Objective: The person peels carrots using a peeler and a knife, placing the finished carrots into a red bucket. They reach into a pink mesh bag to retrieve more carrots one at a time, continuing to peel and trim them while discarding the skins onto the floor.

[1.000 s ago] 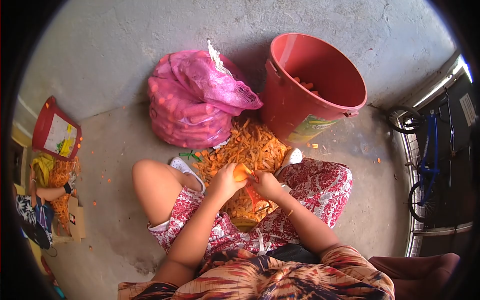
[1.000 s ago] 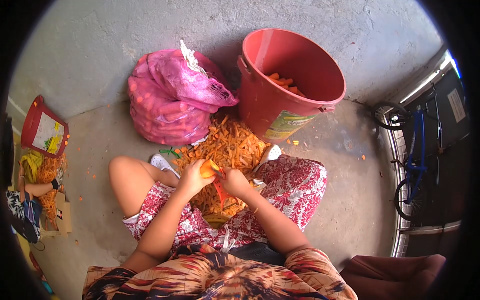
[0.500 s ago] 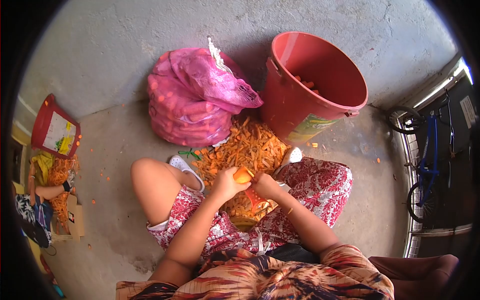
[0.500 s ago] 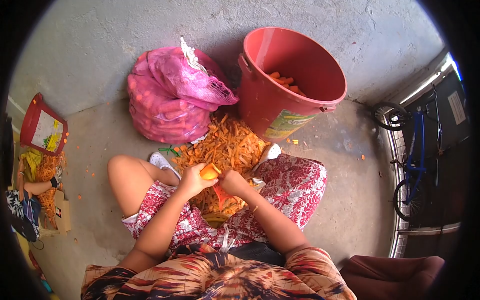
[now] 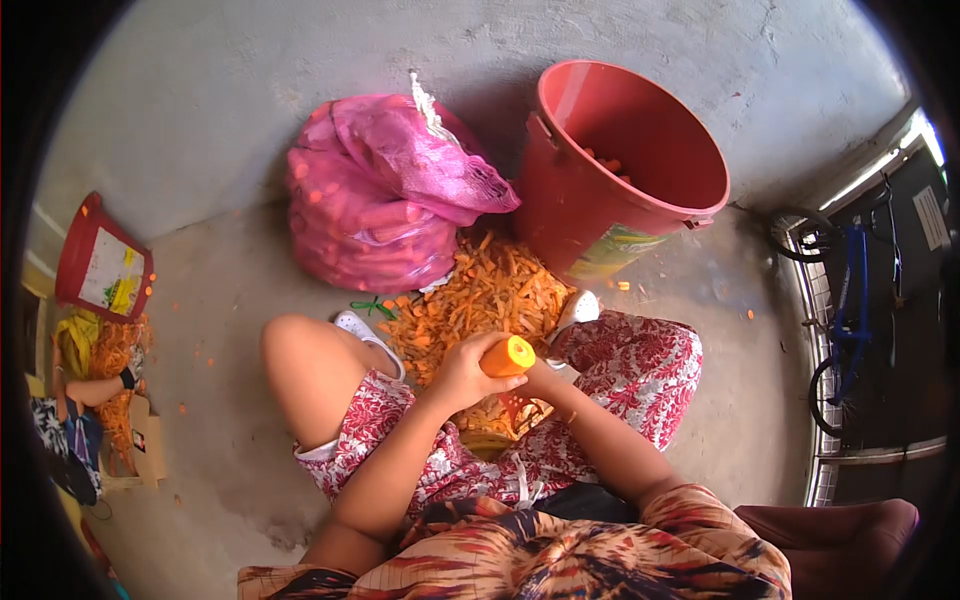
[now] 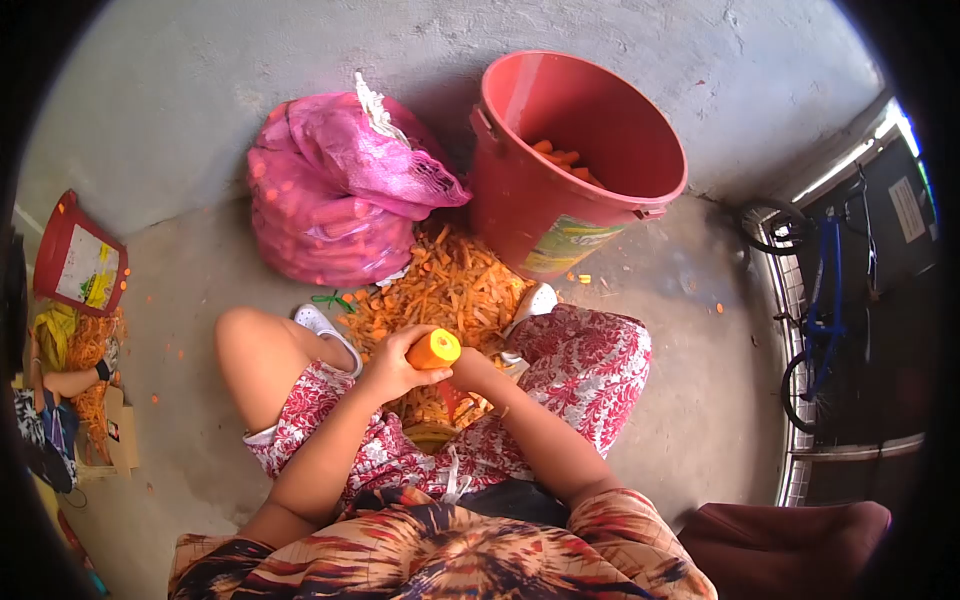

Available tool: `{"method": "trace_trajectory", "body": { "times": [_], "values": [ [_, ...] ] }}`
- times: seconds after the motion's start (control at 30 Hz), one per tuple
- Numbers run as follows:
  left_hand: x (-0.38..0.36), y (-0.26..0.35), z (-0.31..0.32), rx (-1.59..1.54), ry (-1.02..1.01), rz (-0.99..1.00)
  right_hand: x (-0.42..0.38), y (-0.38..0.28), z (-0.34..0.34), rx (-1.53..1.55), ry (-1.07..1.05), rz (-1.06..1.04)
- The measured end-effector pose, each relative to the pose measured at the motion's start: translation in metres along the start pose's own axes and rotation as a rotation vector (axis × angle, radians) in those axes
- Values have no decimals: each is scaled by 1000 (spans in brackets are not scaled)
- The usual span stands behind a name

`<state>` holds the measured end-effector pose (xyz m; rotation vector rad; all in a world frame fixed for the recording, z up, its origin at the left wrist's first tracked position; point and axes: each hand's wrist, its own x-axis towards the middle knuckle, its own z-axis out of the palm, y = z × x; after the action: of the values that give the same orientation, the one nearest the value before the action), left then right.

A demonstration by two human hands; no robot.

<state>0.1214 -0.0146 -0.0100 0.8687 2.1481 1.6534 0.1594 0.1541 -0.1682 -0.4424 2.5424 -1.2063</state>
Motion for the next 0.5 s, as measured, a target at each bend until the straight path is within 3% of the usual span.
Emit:
{"method": "trace_trajectory", "body": {
  "times": [0.17,0.27,0.37,0.5],
  "values": [
    [3,-5,-2,58,89,59,4,12,1,-143,60,109],
    [0,-12,-4,20,56,44,-3,-32,-24,-169,33,300],
    [-1,-27,0,-288,62,-138,-1,-54,-36,-162,4,446],
    [1,-37,-1,-915,204,-490,0,-63,-40,-156,-25,452]
  ]
}}
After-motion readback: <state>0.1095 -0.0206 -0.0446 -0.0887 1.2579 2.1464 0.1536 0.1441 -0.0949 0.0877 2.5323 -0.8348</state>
